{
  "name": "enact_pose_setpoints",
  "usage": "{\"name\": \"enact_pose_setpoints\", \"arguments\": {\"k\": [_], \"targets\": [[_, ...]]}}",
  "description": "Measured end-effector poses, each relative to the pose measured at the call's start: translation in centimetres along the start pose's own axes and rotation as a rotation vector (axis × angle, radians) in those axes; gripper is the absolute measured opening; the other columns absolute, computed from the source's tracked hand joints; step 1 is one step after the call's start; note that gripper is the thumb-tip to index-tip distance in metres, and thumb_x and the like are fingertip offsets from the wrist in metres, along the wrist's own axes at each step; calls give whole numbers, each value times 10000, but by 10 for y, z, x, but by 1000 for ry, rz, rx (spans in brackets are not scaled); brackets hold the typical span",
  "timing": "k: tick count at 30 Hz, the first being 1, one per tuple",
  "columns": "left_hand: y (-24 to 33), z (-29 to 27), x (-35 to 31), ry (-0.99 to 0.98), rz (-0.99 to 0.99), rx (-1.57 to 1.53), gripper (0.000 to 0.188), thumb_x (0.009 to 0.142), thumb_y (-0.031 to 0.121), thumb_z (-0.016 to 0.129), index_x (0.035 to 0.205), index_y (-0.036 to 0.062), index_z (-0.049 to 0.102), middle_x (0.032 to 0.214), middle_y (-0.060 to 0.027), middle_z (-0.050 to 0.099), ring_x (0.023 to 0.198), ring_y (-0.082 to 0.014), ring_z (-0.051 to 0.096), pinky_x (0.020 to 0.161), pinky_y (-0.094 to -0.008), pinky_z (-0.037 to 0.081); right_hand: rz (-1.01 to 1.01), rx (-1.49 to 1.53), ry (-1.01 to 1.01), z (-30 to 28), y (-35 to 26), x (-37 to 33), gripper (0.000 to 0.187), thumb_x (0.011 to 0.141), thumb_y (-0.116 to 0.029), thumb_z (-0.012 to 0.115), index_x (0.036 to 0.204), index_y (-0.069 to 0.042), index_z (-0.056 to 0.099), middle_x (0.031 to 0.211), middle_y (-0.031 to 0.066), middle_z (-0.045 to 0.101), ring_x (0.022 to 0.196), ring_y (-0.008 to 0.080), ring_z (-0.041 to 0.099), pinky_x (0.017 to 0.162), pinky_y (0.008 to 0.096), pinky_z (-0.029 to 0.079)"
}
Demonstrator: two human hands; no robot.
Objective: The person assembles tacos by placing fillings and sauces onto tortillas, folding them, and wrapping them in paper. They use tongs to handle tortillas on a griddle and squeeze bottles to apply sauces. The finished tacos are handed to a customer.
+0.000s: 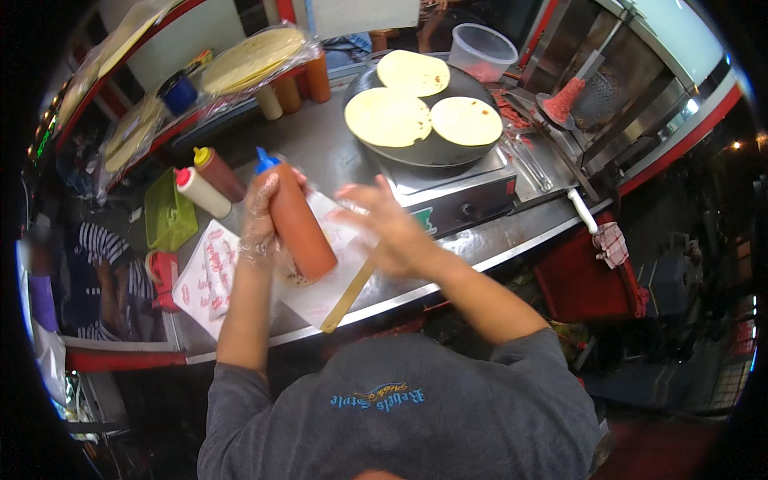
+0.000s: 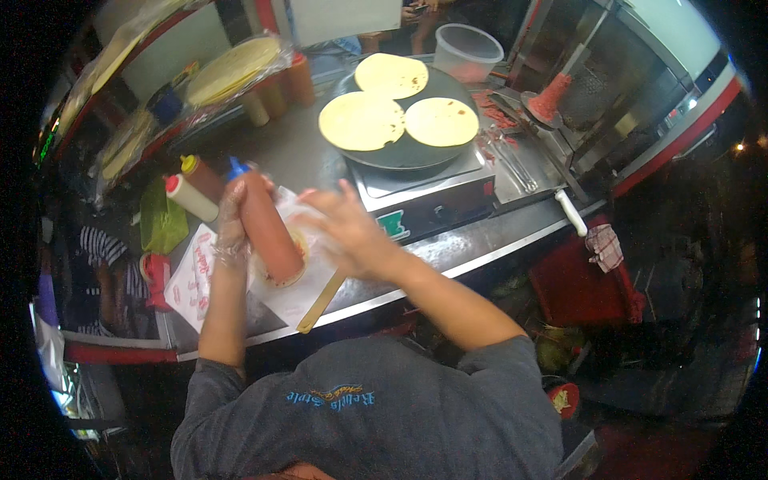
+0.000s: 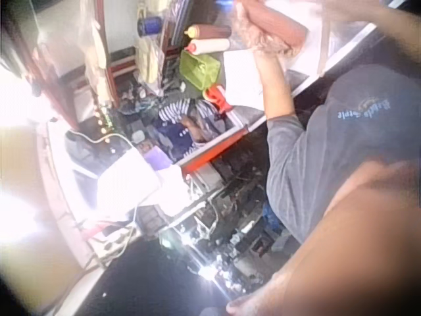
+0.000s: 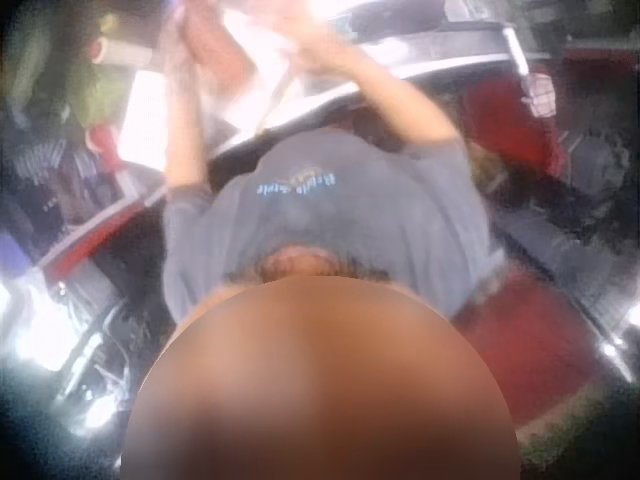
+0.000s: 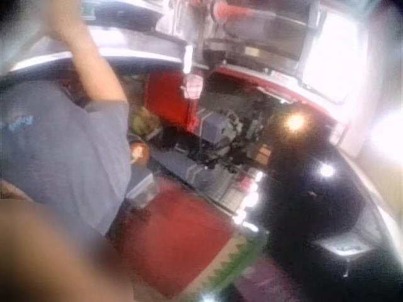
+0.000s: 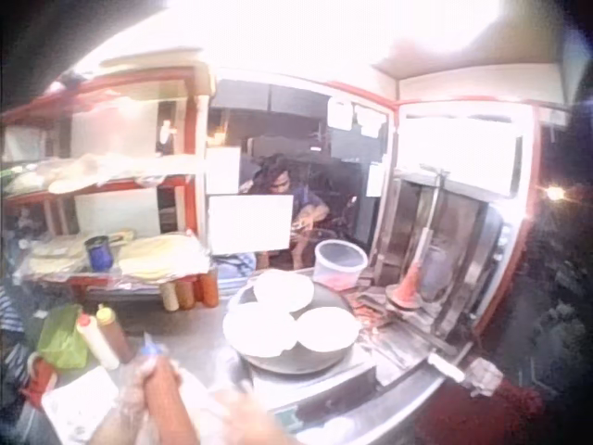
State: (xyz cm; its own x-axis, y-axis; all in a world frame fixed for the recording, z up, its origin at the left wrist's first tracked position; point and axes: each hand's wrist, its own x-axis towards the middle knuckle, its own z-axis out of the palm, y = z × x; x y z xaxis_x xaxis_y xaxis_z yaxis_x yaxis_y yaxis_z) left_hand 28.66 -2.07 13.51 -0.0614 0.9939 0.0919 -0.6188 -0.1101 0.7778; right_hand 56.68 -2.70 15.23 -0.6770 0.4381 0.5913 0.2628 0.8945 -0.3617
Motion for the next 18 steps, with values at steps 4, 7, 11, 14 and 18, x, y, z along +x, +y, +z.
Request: {"name": "enact_pose_setpoints", "arguments": {"k": [4, 7, 11, 14, 18], "targets": [[4, -12, 80, 423, 391, 744, 692, 905, 297, 886, 1413, 41, 493, 1192, -149, 715, 1110, -215, 687, 966, -349, 568, 356, -262, 508, -113, 130, -58, 299, 933, 51, 607, 1216, -5, 689, 1171, 180, 707, 1091, 351, 662, 974, 449, 517], [-17, -31, 120, 606, 529, 1171, 788, 848, 348, 930, 1438, 16, 527, 1220, -134, 701, 1085, -237, 678, 999, -367, 539, 822, -746, 144, -186, 211, -111, 293, 950, -149, 669, 1190, 17, 701, 1200, 234, 708, 1181, 409, 641, 1026, 536, 490], [-33, -54, 134, 637, 474, 1224, 909, 829, 390, 936, 1514, 27, 462, 1269, -169, 699, 1147, -270, 691, 1048, -379, 522, 1075, -676, -326, -216, 266, -168, 459, 894, -324, 766, 1193, 19, 709, 1265, 259, 712, 1233, 430, 651, 1064, 517, 506], [-27, -60, 120, 630, 382, 1386, 1020, 837, 425, 918, 1603, 35, 368, 1350, -233, 680, 1242, -323, 684, 1083, -419, 514, 949, -541, -113, -228, 281, -185, 458, 913, -321, 740, 1228, 8, 690, 1250, 278, 715, 1221, 453, 664, 1089, 491, 498], [-17, -64, 48, 542, 384, 1348, 836, 978, 372, 777, 1618, 27, 365, 1408, -258, 657, 1353, -348, 618, 1143, -425, 474, 946, -457, 43, -258, 244, -148, 381, 1028, -229, 631, 1332, 0, 627, 1207, 302, 699, 1144, 503, 660, 953, 531, 516]]}}
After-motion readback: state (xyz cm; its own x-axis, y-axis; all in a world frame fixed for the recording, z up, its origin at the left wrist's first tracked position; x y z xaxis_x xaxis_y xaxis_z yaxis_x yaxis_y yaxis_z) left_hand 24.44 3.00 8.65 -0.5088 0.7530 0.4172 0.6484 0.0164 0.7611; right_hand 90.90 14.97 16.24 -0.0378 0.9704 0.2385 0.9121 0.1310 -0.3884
